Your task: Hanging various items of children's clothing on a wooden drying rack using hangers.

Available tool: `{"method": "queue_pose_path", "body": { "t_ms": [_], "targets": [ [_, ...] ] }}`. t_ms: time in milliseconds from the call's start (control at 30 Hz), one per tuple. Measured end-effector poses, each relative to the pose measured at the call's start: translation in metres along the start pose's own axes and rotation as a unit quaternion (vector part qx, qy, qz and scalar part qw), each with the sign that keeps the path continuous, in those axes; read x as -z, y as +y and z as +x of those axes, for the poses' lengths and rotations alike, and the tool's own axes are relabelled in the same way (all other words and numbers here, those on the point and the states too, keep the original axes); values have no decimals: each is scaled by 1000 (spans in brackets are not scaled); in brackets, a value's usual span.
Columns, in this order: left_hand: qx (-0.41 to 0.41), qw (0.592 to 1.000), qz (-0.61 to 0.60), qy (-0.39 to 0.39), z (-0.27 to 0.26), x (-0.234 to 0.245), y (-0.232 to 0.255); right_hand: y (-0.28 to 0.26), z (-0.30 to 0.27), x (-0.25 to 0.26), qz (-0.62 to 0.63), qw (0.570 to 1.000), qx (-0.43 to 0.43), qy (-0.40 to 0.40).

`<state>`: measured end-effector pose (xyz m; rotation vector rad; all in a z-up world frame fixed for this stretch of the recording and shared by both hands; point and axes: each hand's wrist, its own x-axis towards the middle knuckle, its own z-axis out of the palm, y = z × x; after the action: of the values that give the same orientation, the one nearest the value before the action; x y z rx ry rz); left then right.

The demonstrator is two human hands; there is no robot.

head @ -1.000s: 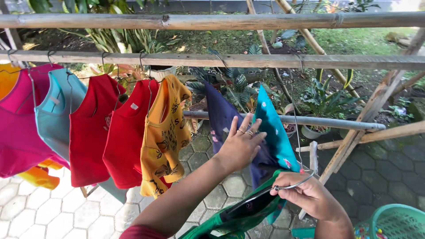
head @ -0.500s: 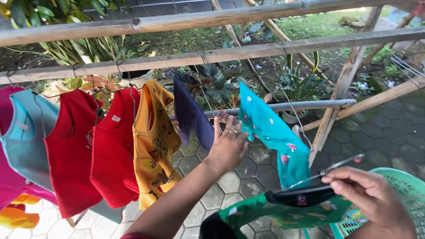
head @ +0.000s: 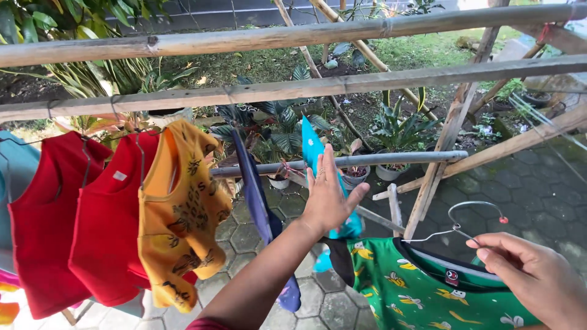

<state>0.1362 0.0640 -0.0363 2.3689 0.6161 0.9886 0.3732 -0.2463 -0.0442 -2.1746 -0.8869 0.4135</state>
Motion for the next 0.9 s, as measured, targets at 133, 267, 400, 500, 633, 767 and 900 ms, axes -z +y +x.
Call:
{"method": "queue_pose_path", "body": {
  "t_ms": [133,267,400,500,633,767,900],
  "targets": [
    [66,996,-56,22,18,-45,-13,6,48,17,30,999,43,-7],
    [72,988,-125,55,21,-60,-20,-30,95,16,34,996,73,-22],
    [60,976,-166,124,17,-54,-22,-34,147,-9,74,990,109,-58],
    [75,949,-254,172,15,-45,-31,-40,179,-27,81,986,110,-96],
    [75,918,-333,200,9,-43,-49,-15,226,-37,103,975,135,-145],
    [125,902,-368,190,9,-27,-52,-10,250,-33,58,979,156,-115],
    [111,901,-376,188,7,-24,-59,-15,254,-42,35,989,114,-83]
  ]
}}
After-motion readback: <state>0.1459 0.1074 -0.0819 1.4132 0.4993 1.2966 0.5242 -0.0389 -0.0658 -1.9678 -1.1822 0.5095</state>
